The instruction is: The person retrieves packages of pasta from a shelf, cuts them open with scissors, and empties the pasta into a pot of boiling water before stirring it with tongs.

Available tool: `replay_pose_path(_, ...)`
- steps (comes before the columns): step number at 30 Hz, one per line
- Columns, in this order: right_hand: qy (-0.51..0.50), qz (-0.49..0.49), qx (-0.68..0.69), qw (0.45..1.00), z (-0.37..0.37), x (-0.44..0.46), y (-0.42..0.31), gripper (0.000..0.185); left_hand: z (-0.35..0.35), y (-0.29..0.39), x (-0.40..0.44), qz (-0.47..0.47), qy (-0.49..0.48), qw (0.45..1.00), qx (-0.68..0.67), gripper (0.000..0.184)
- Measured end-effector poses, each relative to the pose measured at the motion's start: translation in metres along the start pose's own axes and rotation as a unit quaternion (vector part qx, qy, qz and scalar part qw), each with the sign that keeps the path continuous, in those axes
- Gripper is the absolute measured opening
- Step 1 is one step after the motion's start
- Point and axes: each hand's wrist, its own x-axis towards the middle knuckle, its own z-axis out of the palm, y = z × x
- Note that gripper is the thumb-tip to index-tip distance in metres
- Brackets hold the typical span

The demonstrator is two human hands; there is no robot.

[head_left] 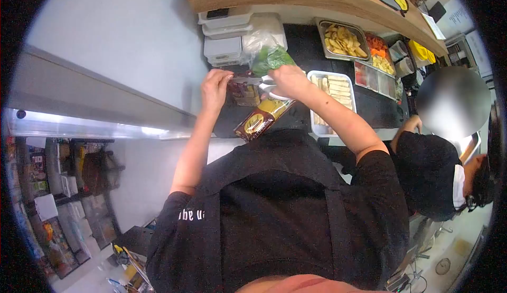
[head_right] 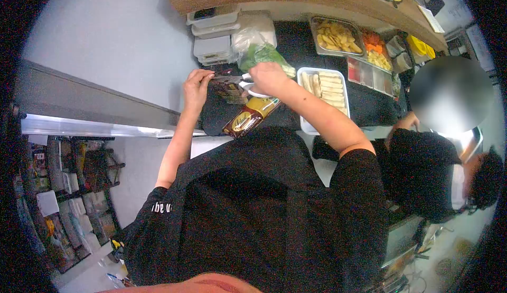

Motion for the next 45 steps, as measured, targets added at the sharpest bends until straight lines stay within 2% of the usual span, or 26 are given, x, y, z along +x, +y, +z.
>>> replay_pose_path(3,-0.013,-0.005,-0.021,1.0,-0.012,-0.002,-0.001,0.061,0.0,0.0,-0.001,-0.013,0.001,1.0,-0.012,0.007)
replay_pose_path(7,0.008,-0.02,-0.039,0.999,-0.025,-0.006,0.002,0.069,-0.003,0.0,0.005,0.009,-0.023,1.0,0.006,0.008)
replay_pose_path(10,0.033,-0.018,-0.031,0.999,-0.006,0.002,0.004,0.071,-0.001,0.006,0.006,0.037,-0.044,0.998,0.031,0.008)
replay_pose_path(13,0.006,-0.011,-0.027,1.0,-0.013,0.006,-0.01,0.07,0.002,0.014,0.006,0.061,-0.06,0.995,0.053,0.009)
replay_pose_path(15,-0.012,-0.005,-0.029,0.999,-0.005,0.01,-0.008,0.07,0.003,0.011,0.008,0.088,-0.048,0.992,0.075,0.009)
replay_pose_path(17,0.021,0.005,0.006,1.0,-0.001,0.007,-0.006,0.061,0.007,0.01,0.006,0.099,-0.053,0.992,0.057,0.008)
replay_pose_path(19,0.057,0.013,0.023,0.998,0.016,0.007,0.0,0.06,0.012,0.013,0.004,0.057,-0.015,0.997,0.057,0.006)
replay_pose_path(20,0.06,0.027,0.018,0.998,0.015,0.005,0.0,0.06,0.016,0.012,0.002,0.067,-0.021,0.996,0.047,0.006)
replay_pose_path(22,0.046,0.027,0.025,0.998,0.012,0.0,-0.001,0.061,0.024,0.007,-0.001,0.039,0.032,0.998,0.032,0.008)
replay_pose_path(26,0.067,0.021,0.02,0.997,0.013,-0.001,-0.002,0.063,0.029,0.011,-0.001,0.068,0.047,0.996,0.043,0.008)
replay_pose_path(29,0.087,0.02,0.024,0.996,0.007,0.0,-0.007,0.064,0.027,0.013,-0.001,0.123,0.016,0.988,0.094,0.008)
replay_pose_path(32,0.051,0.036,0.042,0.997,0.014,0.001,-0.005,0.063,0.028,0.011,0.0,0.113,0.018,0.986,0.121,0.01)
replay_pose_path(35,0.046,0.05,0.062,0.996,0.015,-0.001,-0.006,0.062,0.03,0.002,-0.003,0.094,0.049,0.991,0.077,0.01)
replay_pose_path(40,0.012,0.045,0.047,0.998,0.006,0.0,-0.01,0.07,0.028,-0.001,-0.005,0.052,0.071,0.996,0.028,0.007)
replay_pose_path(42,0.103,0.015,-0.01,0.995,0.004,-0.002,-0.011,0.079,0.02,0.0,-0.001,0.06,0.073,0.995,0.04,0.007)
replay_pose_path(43,0.103,0.01,-0.007,0.995,0.0,-0.002,-0.01,0.079,0.014,0.001,0.001,0.06,0.041,0.997,0.034,0.007)
replay_pose_path(45,-0.006,0.024,-0.018,1.0,-0.017,-0.003,-0.01,0.088,0.005,0.001,0.006,0.059,0.009,0.998,0.029,0.007)
